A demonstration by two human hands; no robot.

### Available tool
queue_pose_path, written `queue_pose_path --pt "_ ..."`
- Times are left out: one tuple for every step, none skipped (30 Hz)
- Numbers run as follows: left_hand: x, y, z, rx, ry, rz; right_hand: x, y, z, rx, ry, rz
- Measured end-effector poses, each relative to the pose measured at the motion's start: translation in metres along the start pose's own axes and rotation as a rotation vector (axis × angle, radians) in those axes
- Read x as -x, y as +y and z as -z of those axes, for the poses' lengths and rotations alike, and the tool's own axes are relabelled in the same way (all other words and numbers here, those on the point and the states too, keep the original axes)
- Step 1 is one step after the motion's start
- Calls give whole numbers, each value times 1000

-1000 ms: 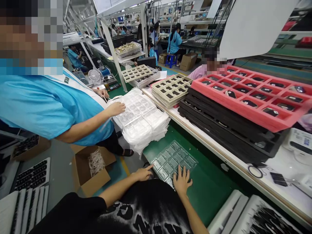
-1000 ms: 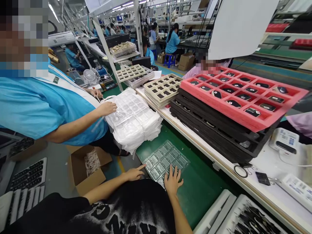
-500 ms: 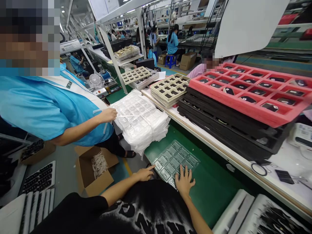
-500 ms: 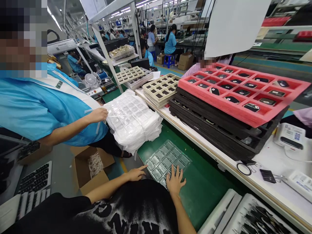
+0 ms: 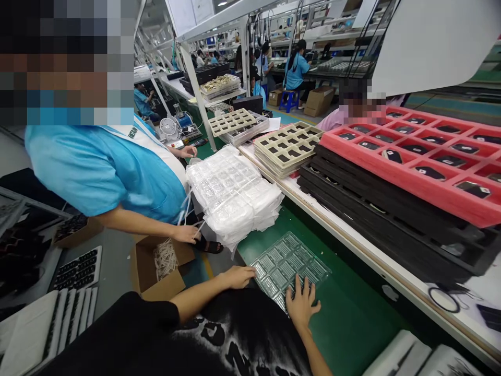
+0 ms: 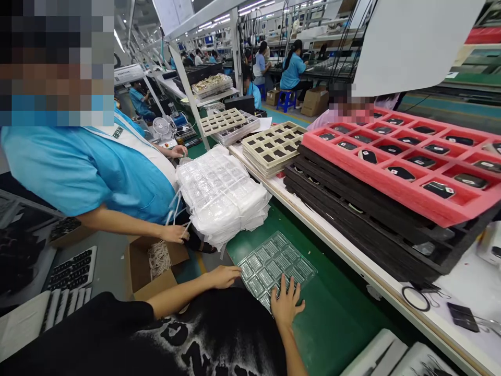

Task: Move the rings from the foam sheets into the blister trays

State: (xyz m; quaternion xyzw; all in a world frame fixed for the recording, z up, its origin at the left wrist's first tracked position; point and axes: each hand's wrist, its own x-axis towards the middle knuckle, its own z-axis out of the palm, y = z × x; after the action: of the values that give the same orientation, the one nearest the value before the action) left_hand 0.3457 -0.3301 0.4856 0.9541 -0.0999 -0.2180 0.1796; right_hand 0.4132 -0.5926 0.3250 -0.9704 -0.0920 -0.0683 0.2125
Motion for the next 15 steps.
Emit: queue_pose_path --pt "2 9 13 -32 84 -43 0 0 0 -2 9 4" --pt "3 17 30 -67 171 -87 0 0 -1 -2 17 7" --pt "4 26 49 -101 253 -129 0 -1 -1 -1 25 10" --pt "4 32 72 -136 332 -165 1 -1 -1 3 32 12" --pt "4 37 95 -166 403 -191 1 -2 0 7 37 10" --pt "2 40 120 -190 477 -191 1 -2 0 12 39 6" --pt "0 39 144 -212 559 -158 1 -3 1 17 38 0" --pt "-2 36 168 -237 650 -88 1 -3 1 20 34 -2" --pt "-4 30 189 -261 743 14 1 -3 2 22 27 -2" --pt "-7 23 209 -282 817 137 1 -3 2 22 19 -1" --pt "-9 15 226 -301 850 262 0 -2 2 22 10 2" --pt "-10 8 240 -317 834 374 0 -2 2 22 -1 4" --pt "-11 2 252 -331 780 457 0 -1 2 23 -12 5" --pt "-10 -2 262 -347 713 508 0 0 1 22 -24 6" --pt "-9 -3 269 -366 659 529 -1 1 1 21 -36 6"
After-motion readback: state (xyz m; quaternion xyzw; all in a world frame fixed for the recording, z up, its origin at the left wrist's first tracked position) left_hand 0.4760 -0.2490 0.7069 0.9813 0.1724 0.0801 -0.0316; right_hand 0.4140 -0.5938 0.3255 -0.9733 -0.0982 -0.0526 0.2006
